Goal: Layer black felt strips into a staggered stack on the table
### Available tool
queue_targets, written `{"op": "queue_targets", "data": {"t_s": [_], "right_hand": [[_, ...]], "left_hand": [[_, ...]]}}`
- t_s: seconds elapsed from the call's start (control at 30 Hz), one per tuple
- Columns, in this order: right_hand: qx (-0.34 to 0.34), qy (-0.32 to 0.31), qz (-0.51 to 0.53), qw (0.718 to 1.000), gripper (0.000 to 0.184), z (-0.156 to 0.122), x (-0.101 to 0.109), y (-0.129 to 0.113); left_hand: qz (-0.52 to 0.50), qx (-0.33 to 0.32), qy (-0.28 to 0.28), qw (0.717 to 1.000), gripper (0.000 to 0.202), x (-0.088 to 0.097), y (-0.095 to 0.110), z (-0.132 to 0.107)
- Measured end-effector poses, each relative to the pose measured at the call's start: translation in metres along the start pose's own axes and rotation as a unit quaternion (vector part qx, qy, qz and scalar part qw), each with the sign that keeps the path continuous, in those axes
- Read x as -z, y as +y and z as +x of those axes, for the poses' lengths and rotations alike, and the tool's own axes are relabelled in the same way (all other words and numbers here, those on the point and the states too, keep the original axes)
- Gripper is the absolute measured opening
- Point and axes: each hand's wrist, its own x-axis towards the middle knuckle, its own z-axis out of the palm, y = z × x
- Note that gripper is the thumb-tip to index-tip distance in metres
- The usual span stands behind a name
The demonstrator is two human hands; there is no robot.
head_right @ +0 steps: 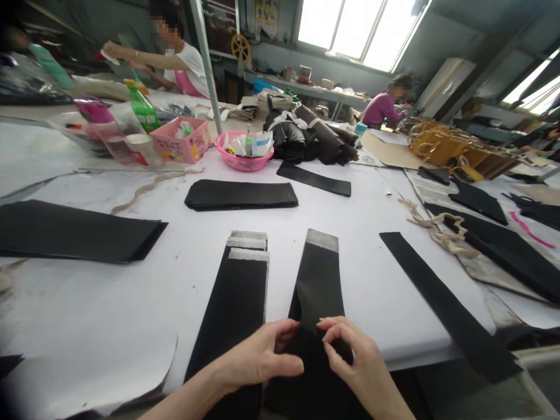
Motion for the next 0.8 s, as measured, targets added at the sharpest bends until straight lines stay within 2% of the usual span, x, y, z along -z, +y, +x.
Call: {"op": "queue_targets", "data": {"t_s": [0.1, 0.17, 0.23, 0.27, 0.37, 0.47, 0.53, 0.63, 0.8], "right_hand": [[0.017, -0.008, -0.004, 1.0, 0.012, 0.009, -0.001, 0.002], [-0.021, 0.064, -0.013, 0.998, 0.016, 0.016, 0.007, 0.019], [-0.072, 0.172, -0.045, 0.981, 0.021, 0.024, 0.015, 0.042], [-0.085, 0.202, -0.076, 0.973, 0.023, 0.028, 0.017, 0.052], [-0.026, 0.163, -0.144, 0.976, 0.024, 0.04, 0.01, 0.07], [0.05, 0.121, -0.17, 0.977, 0.025, 0.055, -0.007, 0.071], [0.058, 0.121, -0.168, 0.977, 0.022, 0.069, -0.016, 0.073], [0.04, 0.151, -0.167, 0.973, 0.029, 0.097, -0.02, 0.089], [0.061, 0.173, -0.18, 0.966, 0.043, 0.149, -0.015, 0.114]], "left_hand": [[-0.002, 0.011, 0.004, 1.0, 0.034, -0.013, 0.001, -0.003], [-0.055, 0.031, -0.003, 0.998, 0.034, -0.019, 0.004, -0.007], [-0.122, 0.05, 0.0, 0.991, 0.046, -0.021, 0.009, -0.012], [-0.151, 0.056, 0.011, 0.987, 0.052, -0.022, 0.012, -0.014], [-0.2, 0.063, 0.03, 0.977, 0.057, -0.021, 0.018, -0.017], [-0.203, 0.069, 0.014, 0.977, 0.055, -0.019, 0.012, -0.017], [-0.176, 0.08, 0.003, 0.981, 0.055, -0.016, 0.004, -0.017], [-0.101, 0.103, -0.005, 0.99, 0.055, -0.012, -0.008, -0.02], [0.004, 0.067, -0.066, 0.996, 0.049, -0.012, -0.008, -0.034]]}}
